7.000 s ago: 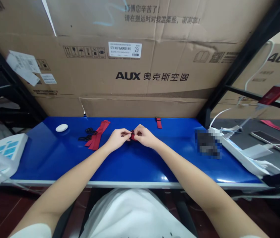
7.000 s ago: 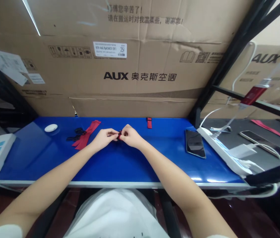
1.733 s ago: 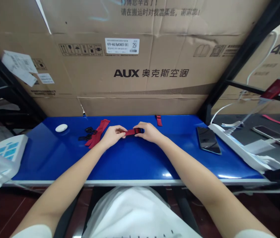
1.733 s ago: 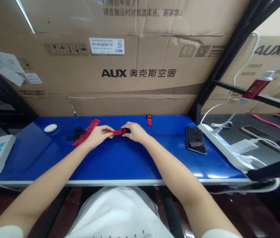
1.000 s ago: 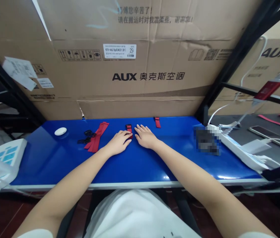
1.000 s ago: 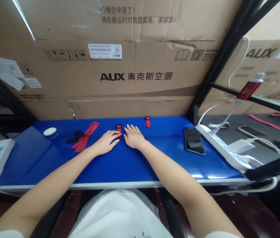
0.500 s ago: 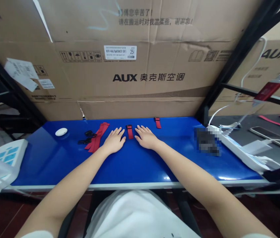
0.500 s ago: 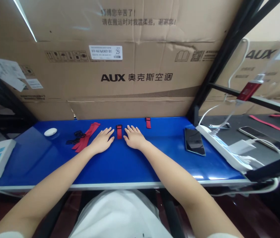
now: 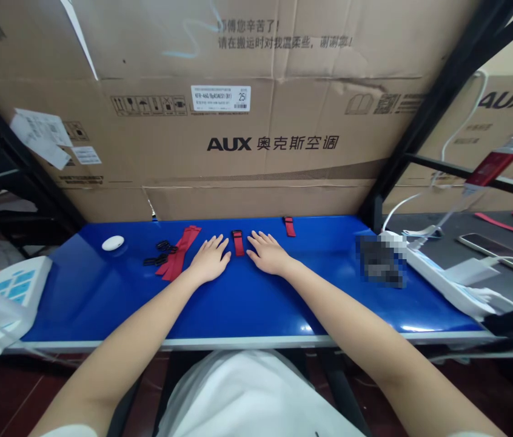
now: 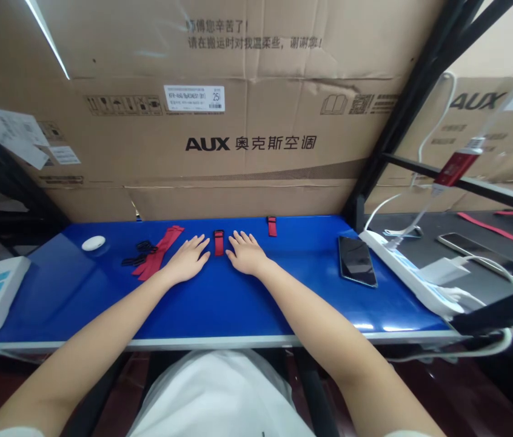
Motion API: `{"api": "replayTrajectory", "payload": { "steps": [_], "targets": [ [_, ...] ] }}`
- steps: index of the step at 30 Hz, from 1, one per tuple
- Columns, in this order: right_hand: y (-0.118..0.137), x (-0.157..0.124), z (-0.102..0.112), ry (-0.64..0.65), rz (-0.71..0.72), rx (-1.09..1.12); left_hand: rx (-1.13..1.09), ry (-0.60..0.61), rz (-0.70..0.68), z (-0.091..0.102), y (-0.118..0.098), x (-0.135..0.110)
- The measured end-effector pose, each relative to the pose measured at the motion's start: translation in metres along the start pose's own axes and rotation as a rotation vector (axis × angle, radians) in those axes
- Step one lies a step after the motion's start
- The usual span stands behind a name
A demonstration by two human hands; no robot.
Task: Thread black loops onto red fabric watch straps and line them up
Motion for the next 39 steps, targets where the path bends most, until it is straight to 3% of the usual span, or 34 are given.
{"api": "replayTrajectory", "payload": {
  "steps": [39],
  "targets": [
    [0.0002,0.0007,-0.0002,-0.004,0.002,-0.008,-0.016,-0.001,0.002,0.0017,-0.0009,-0.0003]
  ]
}}
Point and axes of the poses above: each hand's wrist, its own x-axis towards the middle knuckle, its own z-axis out of the back of the hand, y = z × x, the point moved 9 cm from there along x, towards the middle knuckle, and after that the axes turned 4 degrees about -y, right-handed, at the moved point
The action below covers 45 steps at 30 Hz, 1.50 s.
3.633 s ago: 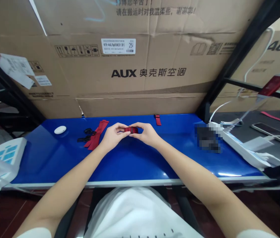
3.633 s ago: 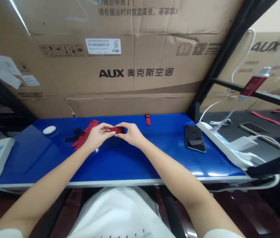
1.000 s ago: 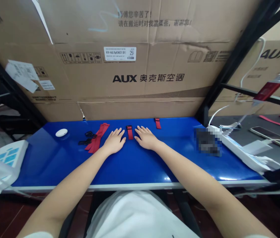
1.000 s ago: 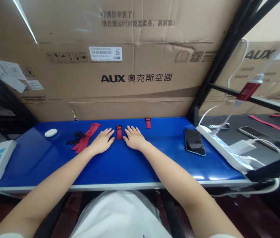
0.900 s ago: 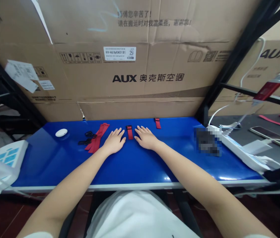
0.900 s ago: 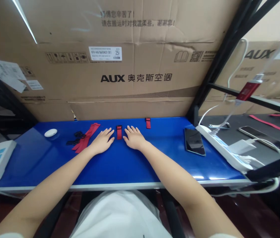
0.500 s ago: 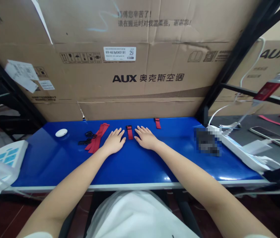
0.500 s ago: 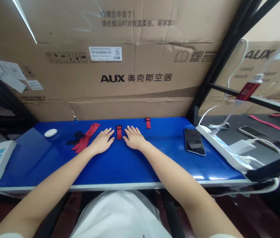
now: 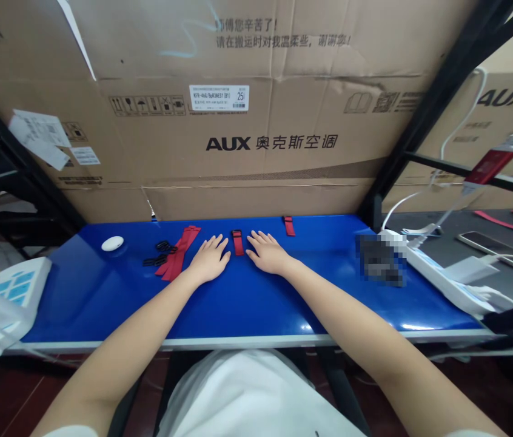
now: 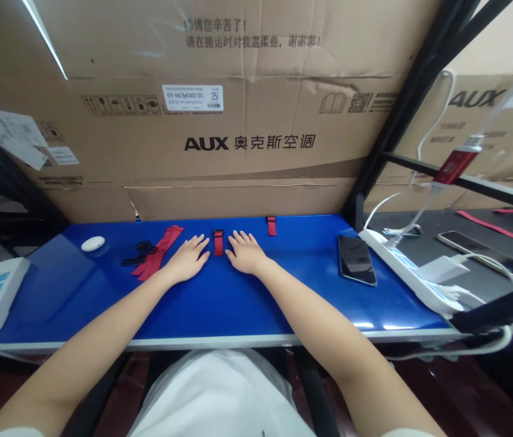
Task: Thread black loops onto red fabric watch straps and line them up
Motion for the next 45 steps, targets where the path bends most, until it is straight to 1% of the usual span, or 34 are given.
{"api": "replayTrajectory", "payload": {
  "steps": [6,9,11,13,14,16,18,19,21,23,25,27,33,35,36,38,40,42,45],
  "targets": [
    [0.001,0.000,0.001,-0.008,0.002,-0.004,0.000,0.001,0.000,0.000,0.002,0.001],
    [0.001,-0.001,0.001,-0.005,0.001,0.000,0.013,0.008,-0.002,0.000,-0.001,0.000],
    [0.001,-0.002,0.004,-0.014,-0.007,0.006,0.048,-0.019,0.025,0.005,-0.005,-0.003],
    [0.003,-0.004,0.010,-0.052,-0.003,0.011,0.110,-0.102,0.124,0.020,-0.003,-0.009],
    [0.008,-0.006,0.013,-0.080,0.028,0.011,0.149,-0.158,0.195,0.030,0.000,-0.013],
    [0.023,-0.010,0.019,-0.121,0.156,0.007,0.238,-0.260,0.342,0.054,0.010,-0.023],
    [0.041,-0.014,0.019,-0.114,0.296,-0.001,0.323,-0.298,0.465,0.074,0.026,-0.032],
    [0.046,-0.015,0.017,-0.097,0.332,-0.004,0.355,-0.280,0.526,0.081,0.037,-0.035],
    [0.047,-0.013,0.014,-0.077,0.316,-0.015,0.363,-0.155,0.655,0.084,0.064,-0.041],
    [0.037,-0.009,0.013,-0.073,0.231,-0.039,0.300,0.009,0.754,0.080,0.089,-0.046],
    [0.018,-0.003,0.012,-0.050,0.113,-0.068,0.229,0.119,0.781,0.074,0.103,-0.048],
    [-0.008,0.000,0.011,-0.003,-0.017,-0.086,0.197,0.156,0.768,0.073,0.108,-0.047],
    [-0.088,0.001,0.018,0.072,-0.360,-0.093,0.198,0.135,0.737,0.075,0.108,-0.045],
    [-0.105,-0.002,0.021,0.081,-0.440,-0.100,0.201,0.093,0.716,0.076,0.108,-0.043],
    [-0.109,-0.002,0.024,0.069,-0.453,-0.113,0.201,0.066,0.697,0.076,0.106,-0.042],
    [-0.106,-0.002,0.032,0.005,-0.418,-0.144,0.192,0.006,0.626,0.074,0.098,-0.037],
    [-0.087,-0.001,0.040,-0.087,-0.310,-0.143,0.163,-0.041,0.508,0.068,0.078,-0.030],
    [-0.055,-0.001,0.043,-0.159,-0.161,-0.084,0.118,-0.087,0.354,0.062,0.049,-0.023],
    [0.004,-0.006,0.042,-0.208,0.105,0.024,0.049,-0.135,0.110,0.052,-0.001,-0.019]
  ]
}}
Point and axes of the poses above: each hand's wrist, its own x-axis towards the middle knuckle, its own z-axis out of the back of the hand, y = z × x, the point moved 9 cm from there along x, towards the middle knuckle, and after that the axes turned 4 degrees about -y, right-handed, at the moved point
